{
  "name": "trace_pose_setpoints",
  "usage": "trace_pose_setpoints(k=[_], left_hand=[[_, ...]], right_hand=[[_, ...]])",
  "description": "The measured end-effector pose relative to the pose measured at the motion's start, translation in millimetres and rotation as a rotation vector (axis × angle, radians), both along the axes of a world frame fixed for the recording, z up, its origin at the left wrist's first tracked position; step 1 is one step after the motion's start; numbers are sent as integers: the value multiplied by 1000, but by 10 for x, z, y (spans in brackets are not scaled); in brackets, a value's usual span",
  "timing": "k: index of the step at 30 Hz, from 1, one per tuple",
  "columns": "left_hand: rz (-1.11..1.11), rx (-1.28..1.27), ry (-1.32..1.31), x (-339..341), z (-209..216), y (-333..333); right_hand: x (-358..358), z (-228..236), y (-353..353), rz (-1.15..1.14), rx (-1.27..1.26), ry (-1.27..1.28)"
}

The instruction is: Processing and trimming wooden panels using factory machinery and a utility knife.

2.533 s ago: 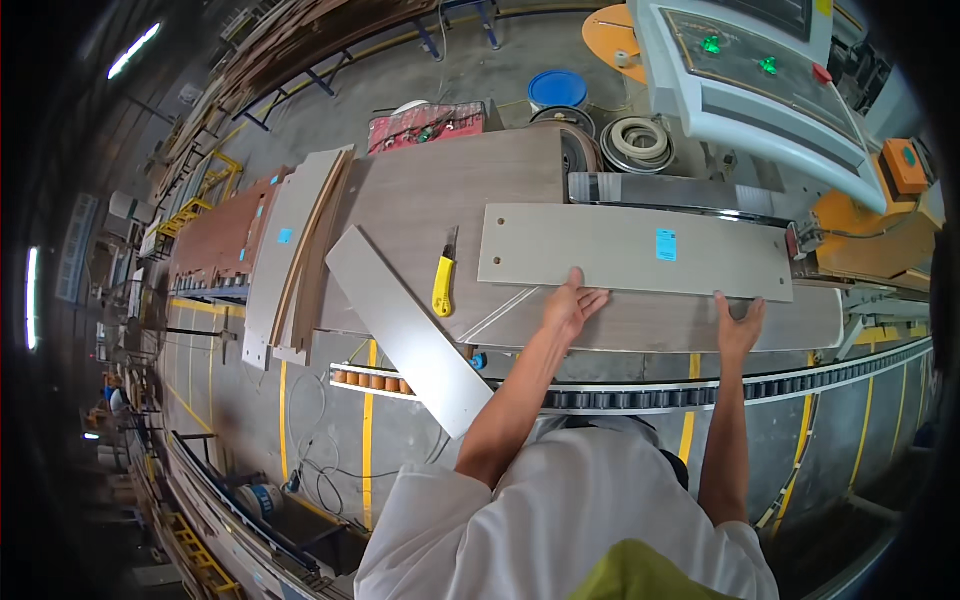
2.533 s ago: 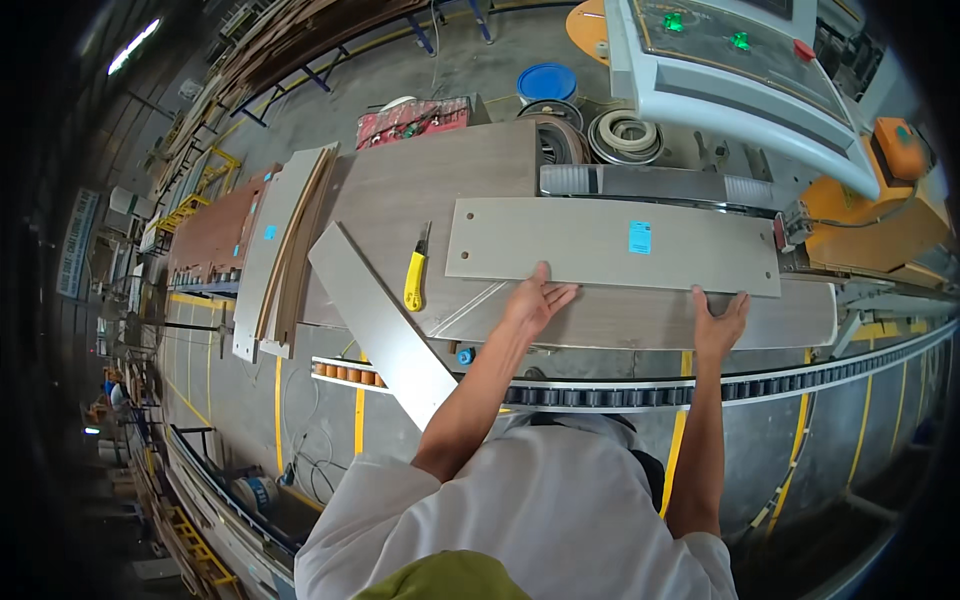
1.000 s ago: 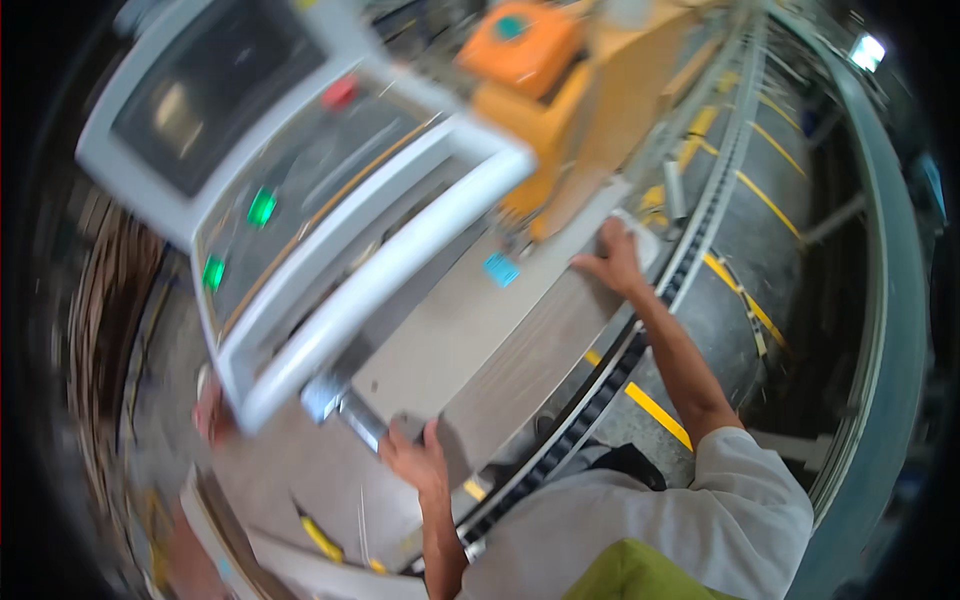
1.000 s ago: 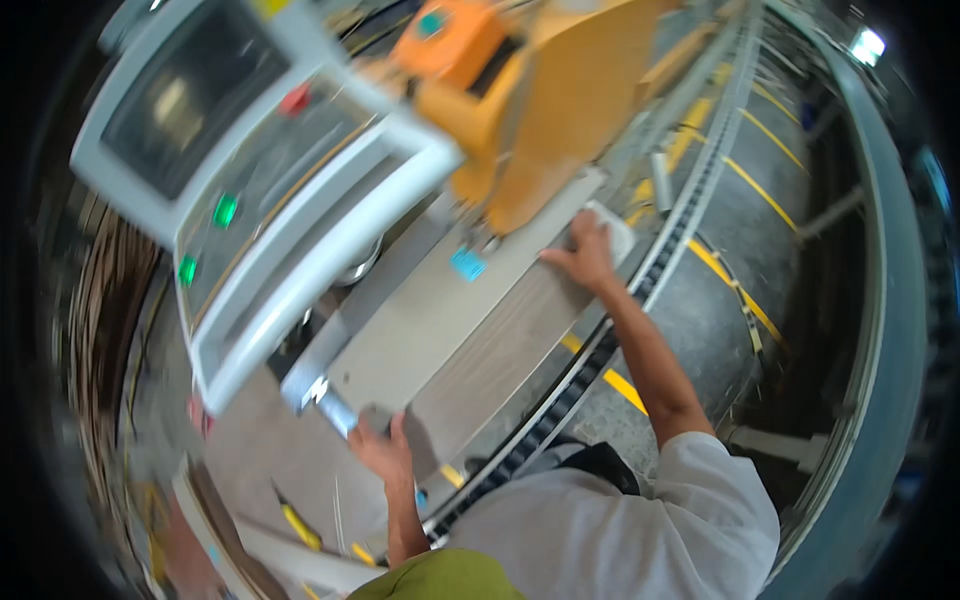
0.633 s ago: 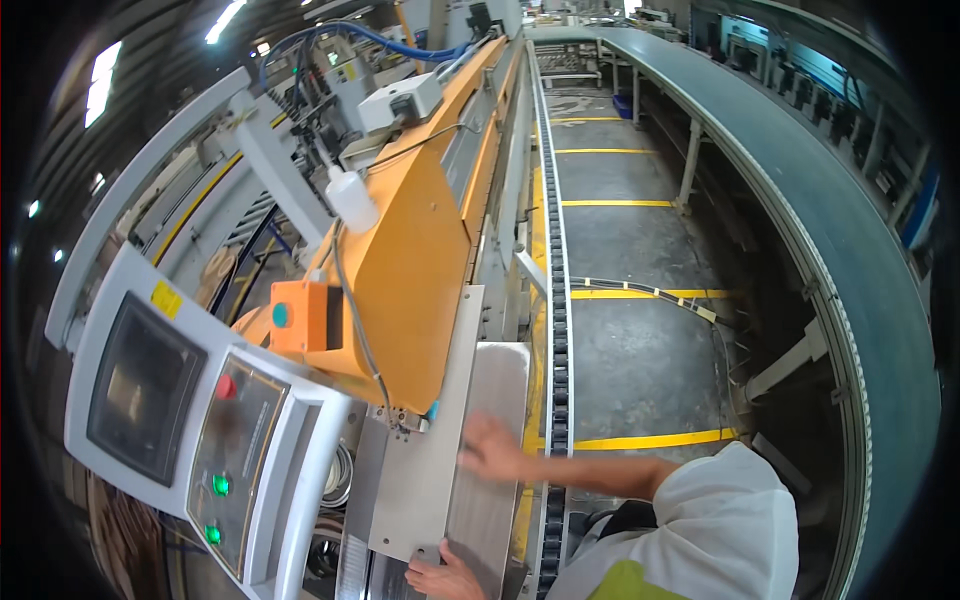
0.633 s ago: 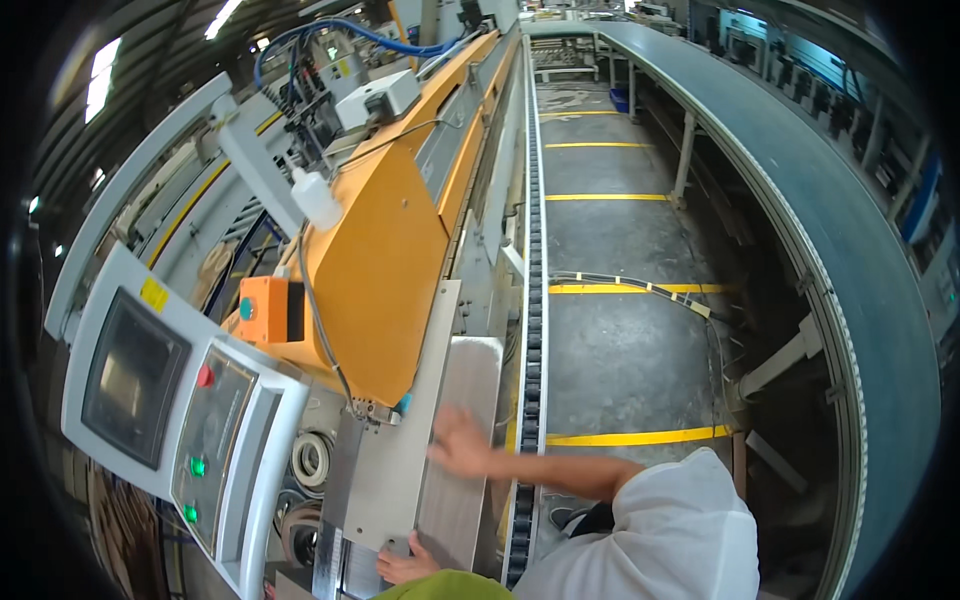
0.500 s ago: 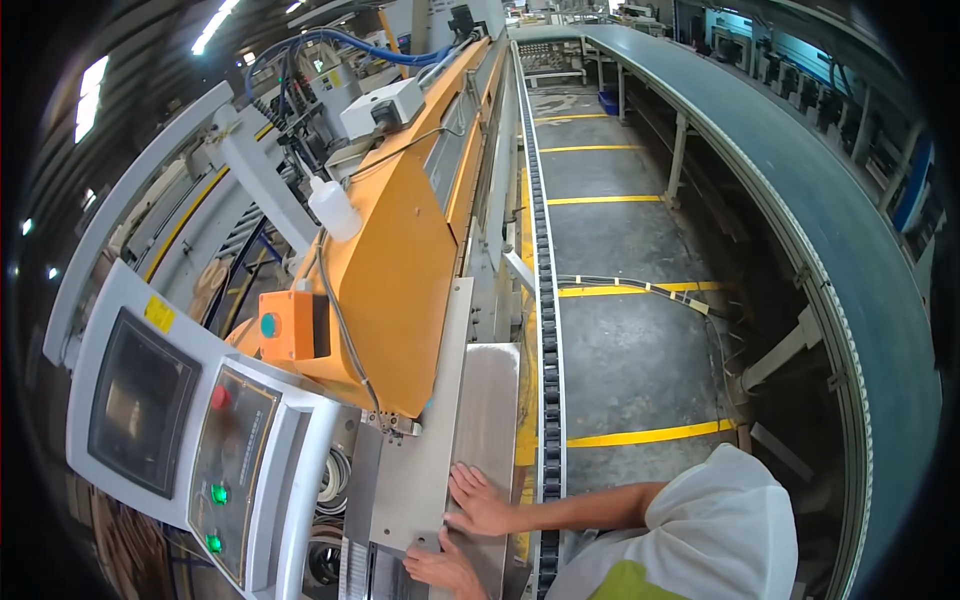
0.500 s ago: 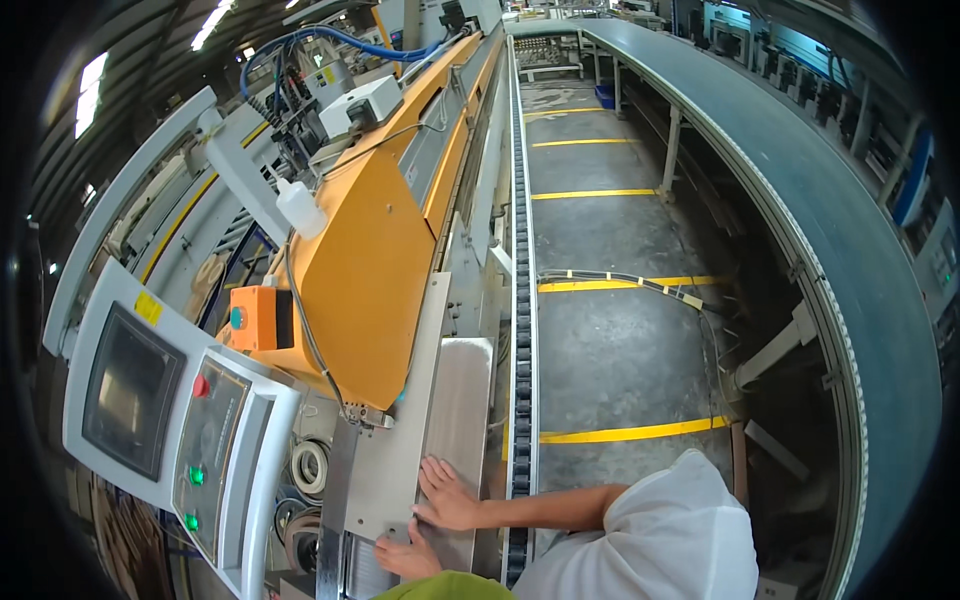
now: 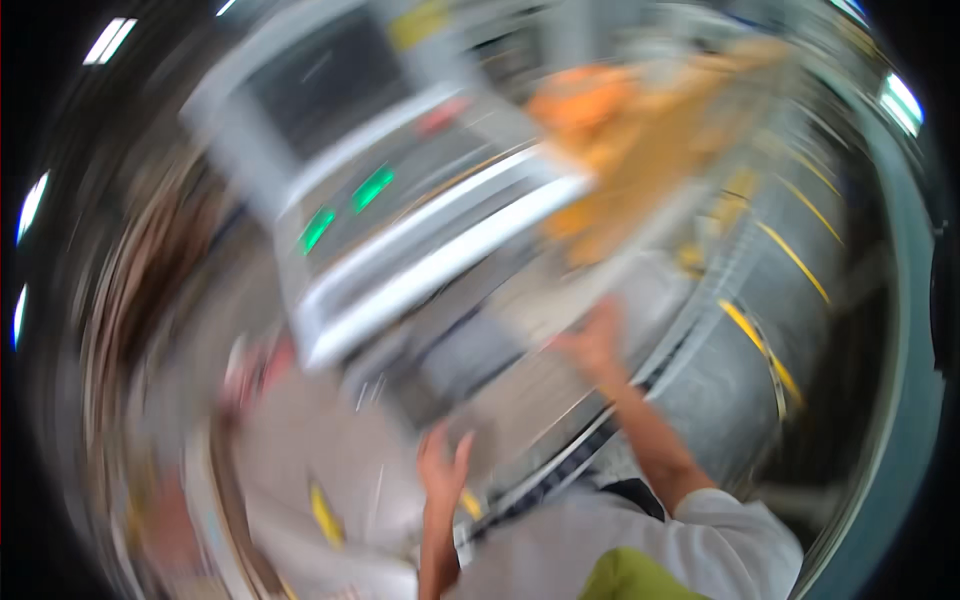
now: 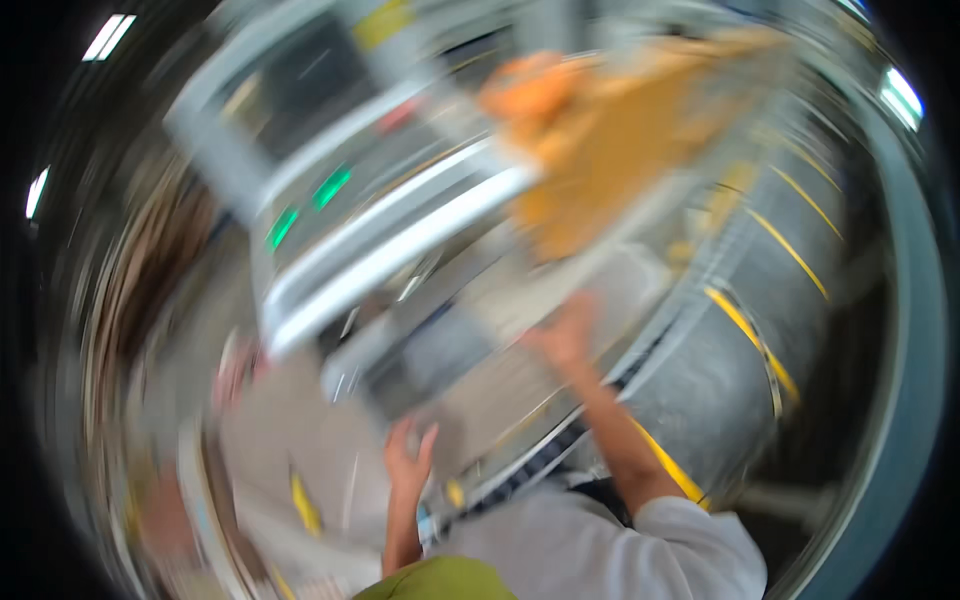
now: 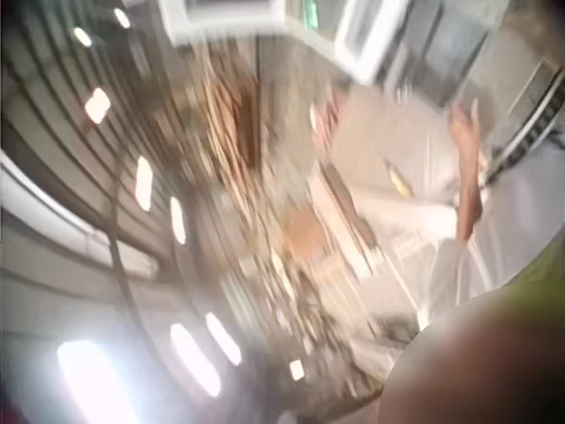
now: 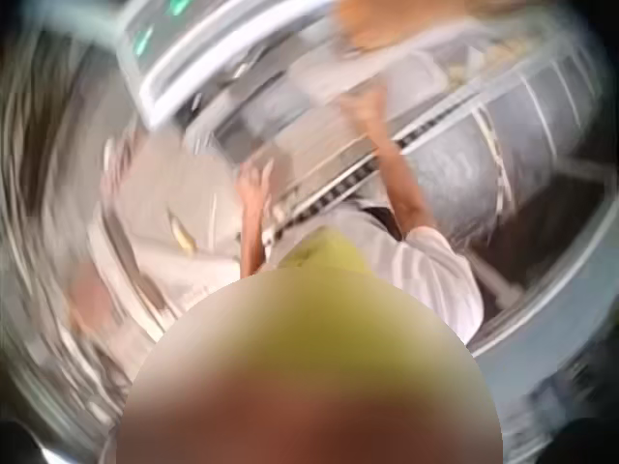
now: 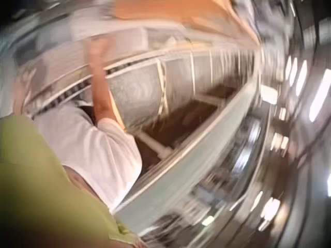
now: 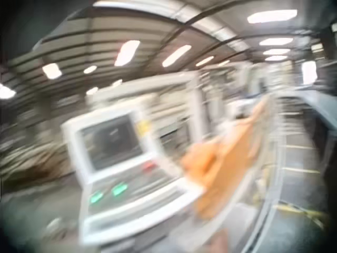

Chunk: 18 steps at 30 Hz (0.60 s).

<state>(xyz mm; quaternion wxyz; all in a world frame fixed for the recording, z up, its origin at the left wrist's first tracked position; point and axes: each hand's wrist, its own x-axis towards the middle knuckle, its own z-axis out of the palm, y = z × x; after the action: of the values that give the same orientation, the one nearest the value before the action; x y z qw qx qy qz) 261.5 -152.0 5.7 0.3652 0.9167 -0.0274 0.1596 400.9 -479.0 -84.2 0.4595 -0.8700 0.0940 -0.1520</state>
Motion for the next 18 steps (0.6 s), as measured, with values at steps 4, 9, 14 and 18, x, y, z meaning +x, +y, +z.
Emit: trace_pose_setpoints(k=[4, 9, 14, 18], left_hand=[[474, -86, -61, -889, -37, 457], [1085, 200, -184, -2104, -129, 1338], [1518, 131, 153, -3240, -261, 1856], [1390, -913, 484, -3680, -398, 1696]], right_hand=[[318, 98, -306, 151, -304, -192], [616, 29, -715, -53, -732, -22], [311, -12, -540, -318, -581, -1], [-597, 85, 795, 414, -322, -237]])
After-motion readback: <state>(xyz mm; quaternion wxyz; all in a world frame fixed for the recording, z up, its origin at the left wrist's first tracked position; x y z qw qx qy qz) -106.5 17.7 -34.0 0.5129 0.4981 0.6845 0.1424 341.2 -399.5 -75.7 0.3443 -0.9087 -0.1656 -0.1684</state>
